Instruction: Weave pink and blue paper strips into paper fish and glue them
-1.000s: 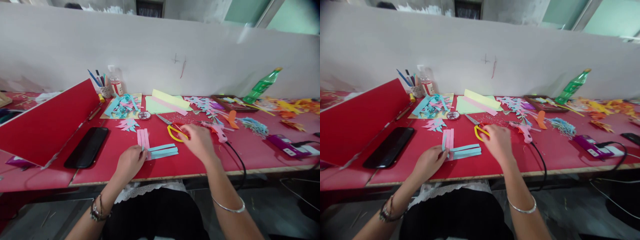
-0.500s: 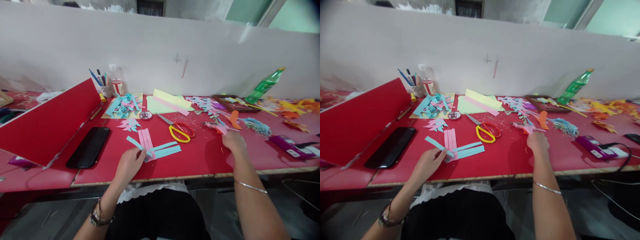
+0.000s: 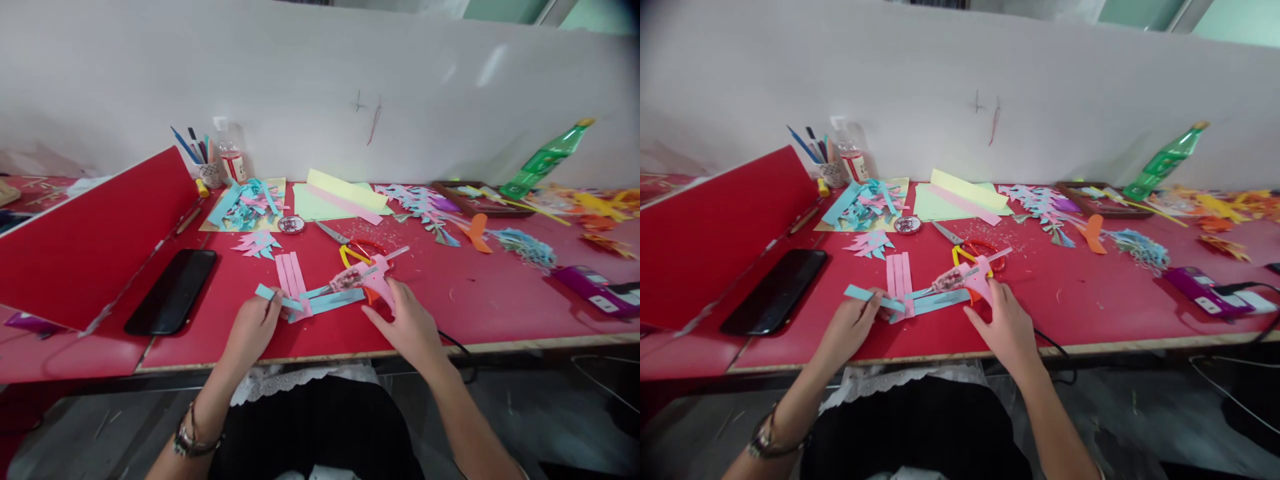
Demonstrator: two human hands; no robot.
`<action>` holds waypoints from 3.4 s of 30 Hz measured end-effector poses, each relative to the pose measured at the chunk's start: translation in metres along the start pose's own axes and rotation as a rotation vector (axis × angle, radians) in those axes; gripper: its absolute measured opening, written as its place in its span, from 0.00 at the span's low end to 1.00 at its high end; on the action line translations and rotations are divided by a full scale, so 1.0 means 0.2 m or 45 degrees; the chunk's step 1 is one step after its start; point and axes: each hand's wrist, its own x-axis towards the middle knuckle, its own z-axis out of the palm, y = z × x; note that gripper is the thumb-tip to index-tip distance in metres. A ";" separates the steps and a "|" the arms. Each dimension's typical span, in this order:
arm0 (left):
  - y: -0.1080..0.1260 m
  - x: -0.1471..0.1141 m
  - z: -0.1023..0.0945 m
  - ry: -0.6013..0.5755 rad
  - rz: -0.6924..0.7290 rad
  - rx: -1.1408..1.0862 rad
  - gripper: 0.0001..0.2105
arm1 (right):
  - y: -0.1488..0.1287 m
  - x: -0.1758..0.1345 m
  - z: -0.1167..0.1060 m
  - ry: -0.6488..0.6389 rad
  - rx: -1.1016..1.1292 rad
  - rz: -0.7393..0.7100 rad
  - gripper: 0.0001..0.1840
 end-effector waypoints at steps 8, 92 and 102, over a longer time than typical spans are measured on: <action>0.03 0.00 -0.01 0.014 -0.033 -0.015 0.22 | -0.04 -0.02 0.02 -0.047 -0.053 -0.152 0.26; 0.03 -0.01 -0.01 0.003 -0.045 0.031 0.21 | 0.23 -0.05 -0.13 0.059 -0.310 -0.005 0.19; 0.03 -0.01 -0.01 0.007 -0.035 0.027 0.21 | 0.27 -0.06 -0.16 0.040 -0.363 0.061 0.19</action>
